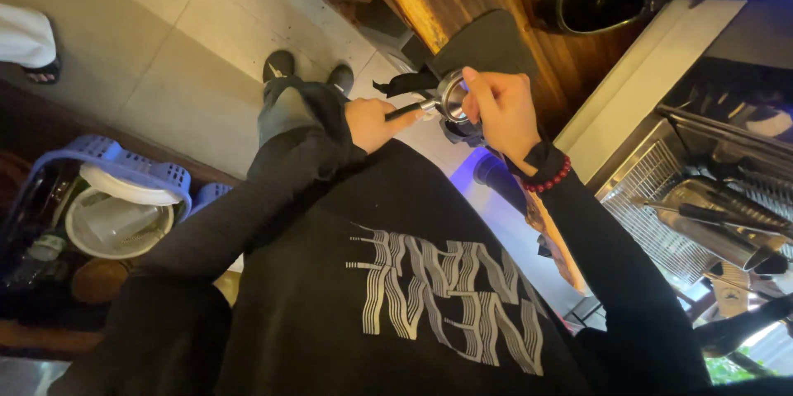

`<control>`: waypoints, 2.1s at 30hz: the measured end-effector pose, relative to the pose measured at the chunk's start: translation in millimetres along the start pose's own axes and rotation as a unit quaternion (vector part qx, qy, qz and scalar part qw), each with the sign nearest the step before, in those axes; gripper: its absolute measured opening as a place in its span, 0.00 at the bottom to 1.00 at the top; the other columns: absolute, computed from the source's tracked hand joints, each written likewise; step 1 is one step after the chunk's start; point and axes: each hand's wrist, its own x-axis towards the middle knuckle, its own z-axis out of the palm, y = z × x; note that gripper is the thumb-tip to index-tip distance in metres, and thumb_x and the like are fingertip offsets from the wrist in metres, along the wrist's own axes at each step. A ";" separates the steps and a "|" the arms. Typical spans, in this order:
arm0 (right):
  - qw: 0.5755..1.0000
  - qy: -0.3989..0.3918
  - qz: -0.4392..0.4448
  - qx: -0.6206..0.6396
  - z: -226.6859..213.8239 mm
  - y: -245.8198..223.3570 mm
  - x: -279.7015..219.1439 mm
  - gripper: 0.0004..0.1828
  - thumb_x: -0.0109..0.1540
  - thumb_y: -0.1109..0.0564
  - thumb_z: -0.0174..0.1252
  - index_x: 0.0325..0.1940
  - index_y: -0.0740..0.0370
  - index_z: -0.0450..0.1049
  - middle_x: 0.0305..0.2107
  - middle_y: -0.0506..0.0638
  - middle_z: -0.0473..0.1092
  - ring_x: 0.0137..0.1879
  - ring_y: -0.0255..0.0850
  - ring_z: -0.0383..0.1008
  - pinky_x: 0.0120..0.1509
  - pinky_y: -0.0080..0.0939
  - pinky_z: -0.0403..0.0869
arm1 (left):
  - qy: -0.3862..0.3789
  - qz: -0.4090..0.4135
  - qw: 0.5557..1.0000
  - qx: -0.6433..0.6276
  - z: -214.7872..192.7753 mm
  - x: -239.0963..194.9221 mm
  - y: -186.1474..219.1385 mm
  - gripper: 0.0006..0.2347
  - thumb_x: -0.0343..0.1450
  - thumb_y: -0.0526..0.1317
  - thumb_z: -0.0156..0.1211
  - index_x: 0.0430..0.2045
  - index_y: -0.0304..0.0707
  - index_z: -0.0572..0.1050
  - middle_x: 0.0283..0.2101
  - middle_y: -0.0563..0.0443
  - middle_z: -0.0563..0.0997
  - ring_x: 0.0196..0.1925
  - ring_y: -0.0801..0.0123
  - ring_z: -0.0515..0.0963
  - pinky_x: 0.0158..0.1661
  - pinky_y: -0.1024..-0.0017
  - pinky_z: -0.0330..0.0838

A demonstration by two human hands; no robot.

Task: Preparing espresso shots by cleaning the portafilter, grinding beans, tamping the grounds, and using the espresso machine.

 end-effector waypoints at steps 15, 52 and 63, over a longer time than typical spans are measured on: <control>0.998 0.056 0.025 -0.025 7.4 -7.9 4.5 0.25 0.71 0.54 0.54 0.21 0.67 0.71 0.12 0.48 0.66 0.20 0.32 0.63 0.26 0.37 0.61 | -0.006 -0.039 0.997 -0.063 -11.0 -17.8 19.6 0.32 0.66 0.71 0.48 0.36 0.42 0.85 0.27 0.37 0.82 0.33 0.43 0.82 0.39 0.55 0.75; 0.887 0.137 -0.023 0.440 80.5 12.0 -50.4 0.21 0.73 0.51 0.48 0.27 0.59 0.60 0.21 0.51 0.67 0.24 0.35 0.67 0.29 0.34 0.63 | -0.006 -0.079 0.983 -0.164 0.1 -20.4 12.4 0.26 0.67 0.64 0.50 0.30 0.39 0.81 0.10 0.51 0.74 0.10 0.67 0.76 0.16 0.68 0.71; 0.844 0.428 -0.048 0.321 44.3 63.6 -53.8 0.19 0.76 0.50 0.46 0.33 0.60 0.60 0.25 0.50 0.67 0.26 0.34 0.64 0.28 0.34 0.62 | -0.031 -0.104 0.985 -0.137 -21.8 -32.7 36.1 0.30 0.67 0.69 0.52 0.27 0.37 0.81 0.12 0.52 0.73 0.11 0.69 0.75 0.18 0.71 0.70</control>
